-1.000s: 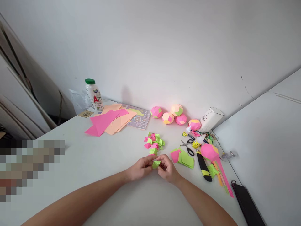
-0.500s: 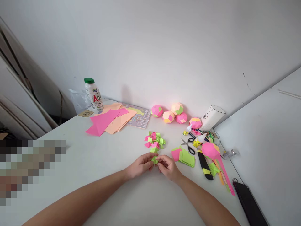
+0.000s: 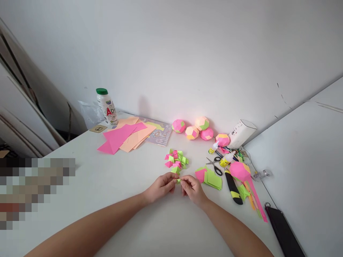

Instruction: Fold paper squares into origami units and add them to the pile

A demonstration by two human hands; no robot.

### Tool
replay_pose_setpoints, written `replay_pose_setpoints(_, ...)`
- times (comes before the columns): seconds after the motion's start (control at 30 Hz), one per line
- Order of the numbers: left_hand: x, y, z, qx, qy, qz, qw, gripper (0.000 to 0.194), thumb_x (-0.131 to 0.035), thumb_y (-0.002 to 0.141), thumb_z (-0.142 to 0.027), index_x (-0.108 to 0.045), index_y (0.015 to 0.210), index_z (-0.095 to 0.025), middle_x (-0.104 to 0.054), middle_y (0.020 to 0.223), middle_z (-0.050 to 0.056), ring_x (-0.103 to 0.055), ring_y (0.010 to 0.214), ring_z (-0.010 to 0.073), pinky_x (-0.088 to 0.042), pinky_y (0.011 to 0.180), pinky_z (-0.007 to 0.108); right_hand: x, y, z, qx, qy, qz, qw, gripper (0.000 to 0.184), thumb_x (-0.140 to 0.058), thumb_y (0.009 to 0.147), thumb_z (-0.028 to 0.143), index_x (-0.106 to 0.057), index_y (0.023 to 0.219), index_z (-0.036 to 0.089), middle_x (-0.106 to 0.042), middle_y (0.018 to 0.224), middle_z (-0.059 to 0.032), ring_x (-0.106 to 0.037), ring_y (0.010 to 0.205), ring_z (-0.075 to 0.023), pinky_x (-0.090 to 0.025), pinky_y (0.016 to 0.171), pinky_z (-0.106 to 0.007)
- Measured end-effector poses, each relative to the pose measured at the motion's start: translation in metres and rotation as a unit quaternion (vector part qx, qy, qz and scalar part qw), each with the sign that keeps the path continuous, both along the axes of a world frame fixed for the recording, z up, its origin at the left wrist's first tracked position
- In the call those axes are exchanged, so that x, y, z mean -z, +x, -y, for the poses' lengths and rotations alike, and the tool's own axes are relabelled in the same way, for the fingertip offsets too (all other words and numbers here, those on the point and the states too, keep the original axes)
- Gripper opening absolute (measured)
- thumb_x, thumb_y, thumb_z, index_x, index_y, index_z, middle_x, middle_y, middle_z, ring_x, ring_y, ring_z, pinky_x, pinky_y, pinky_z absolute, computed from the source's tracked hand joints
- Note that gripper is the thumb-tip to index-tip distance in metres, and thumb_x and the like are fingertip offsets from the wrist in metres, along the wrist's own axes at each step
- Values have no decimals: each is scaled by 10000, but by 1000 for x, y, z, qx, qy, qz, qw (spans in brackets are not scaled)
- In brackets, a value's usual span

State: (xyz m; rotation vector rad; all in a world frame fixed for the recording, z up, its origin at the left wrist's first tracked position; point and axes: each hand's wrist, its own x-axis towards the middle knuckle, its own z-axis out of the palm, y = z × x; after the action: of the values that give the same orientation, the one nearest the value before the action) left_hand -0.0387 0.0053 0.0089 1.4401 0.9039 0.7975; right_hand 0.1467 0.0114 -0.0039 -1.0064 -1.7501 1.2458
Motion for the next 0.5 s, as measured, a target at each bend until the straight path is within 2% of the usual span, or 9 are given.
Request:
replay_pose_setpoints(0.17, 4, 2, -1, -35, -15, 36, 999, 287, -438, 834, -474, -425, 833, -187, -471, 559, -53, -396, 502, 93, -295, 500, 212, -3, -1, 1, 22, 8, 9, 1000, 220, -509, 844, 363, -591, 862, 159, -489, 502, 45, -497, 441, -96, -408, 425, -206)
replay_pose_setpoints(0.37, 3, 3, -1, -45, 10, 51, 998, 239, -452, 846, -416, -465, 888, -181, -474, 647, -36, -424, 584, 100, -333, 549, 220, -4, -1, 2, 26, 25, 13, 999, 208, -536, 825, 346, -630, 826, 160, -488, 520, 31, -470, 448, -98, -412, 439, -221)
replay_pose_setpoints(0.5, 3, 2, -1, -20, 24, 54, 998, 232, -484, 832, -388, -516, 850, -158, -473, 694, -21, -408, 605, 97, -342, 567, 225, -4, -1, 1, 13, 24, 18, 999, 195, -524, 832, 321, -630, 805, 159, -460, 525, 30, -449, 454, -94, -381, 435, -212)
